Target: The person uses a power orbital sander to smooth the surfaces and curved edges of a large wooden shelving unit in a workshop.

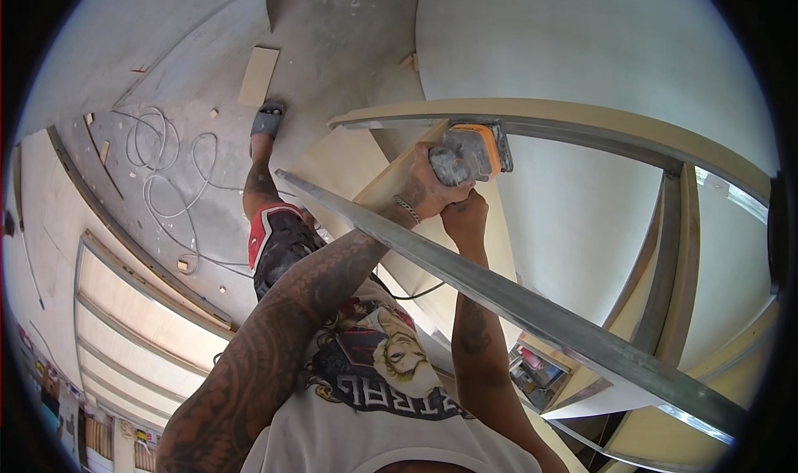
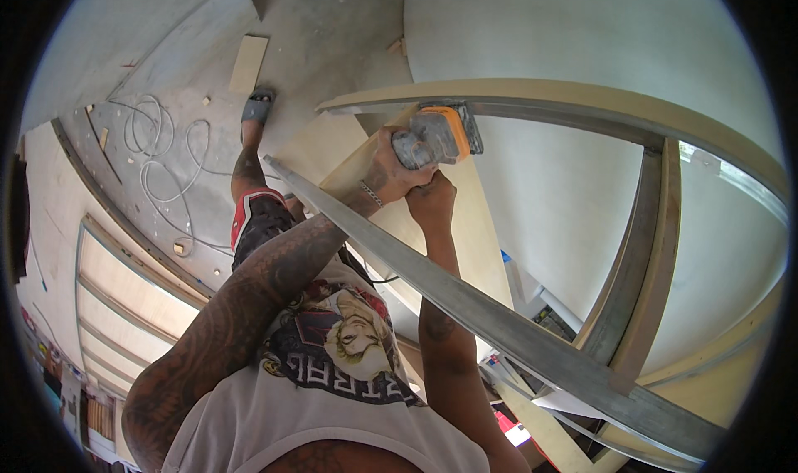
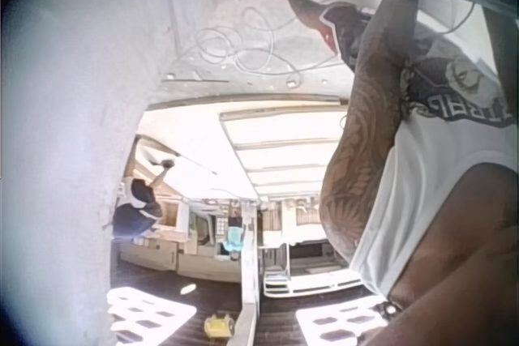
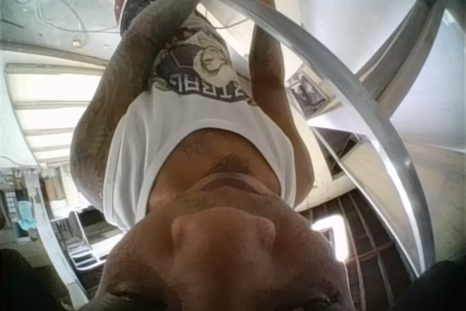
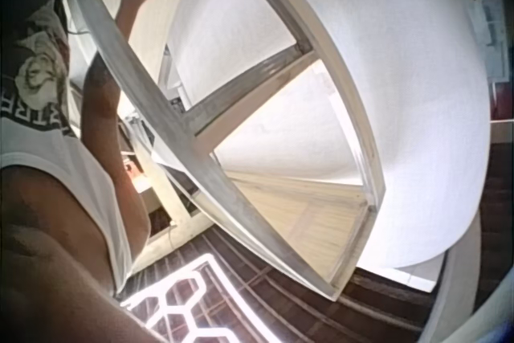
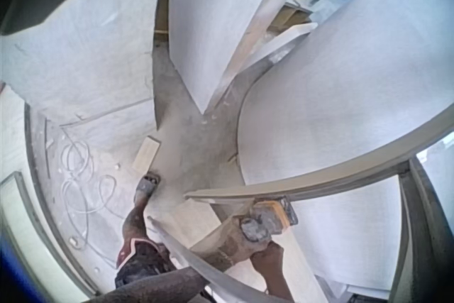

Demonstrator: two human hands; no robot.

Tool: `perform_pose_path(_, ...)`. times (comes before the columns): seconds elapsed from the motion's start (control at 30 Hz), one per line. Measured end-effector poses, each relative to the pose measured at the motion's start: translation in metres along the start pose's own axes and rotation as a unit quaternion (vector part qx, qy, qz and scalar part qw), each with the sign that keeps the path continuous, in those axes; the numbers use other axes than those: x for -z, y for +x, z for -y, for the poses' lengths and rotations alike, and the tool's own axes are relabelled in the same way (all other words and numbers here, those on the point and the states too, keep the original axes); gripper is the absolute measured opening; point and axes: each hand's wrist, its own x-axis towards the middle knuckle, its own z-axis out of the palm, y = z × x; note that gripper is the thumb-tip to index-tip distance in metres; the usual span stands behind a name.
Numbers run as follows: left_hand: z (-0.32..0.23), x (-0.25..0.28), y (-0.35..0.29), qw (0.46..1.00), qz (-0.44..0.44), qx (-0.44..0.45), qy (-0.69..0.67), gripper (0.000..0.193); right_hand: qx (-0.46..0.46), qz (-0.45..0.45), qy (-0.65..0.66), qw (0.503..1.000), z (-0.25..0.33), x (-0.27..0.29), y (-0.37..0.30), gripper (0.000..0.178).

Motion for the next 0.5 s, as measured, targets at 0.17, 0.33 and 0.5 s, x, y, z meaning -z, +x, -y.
perform_pose_path(0.17,0.001,-0.002,0.000,1.000,-0.009,-0.003,-0.010,0.080,-0.003,0.020,-0.026,0.999,0.010,0.006,0.003,0.023)
perform_pose_path(0.33,-0.005,-0.002,-0.001,1.000,-0.010,0.022,0.016,0.080,-0.031,0.005,-0.048,0.998,0.015,0.008,0.000,0.024)
perform_pose_path(0.5,0.009,-0.007,-0.001,1.000,0.009,0.007,0.018,0.091,-0.038,-0.010,-0.036,0.999,0.000,0.005,-0.004,0.025)
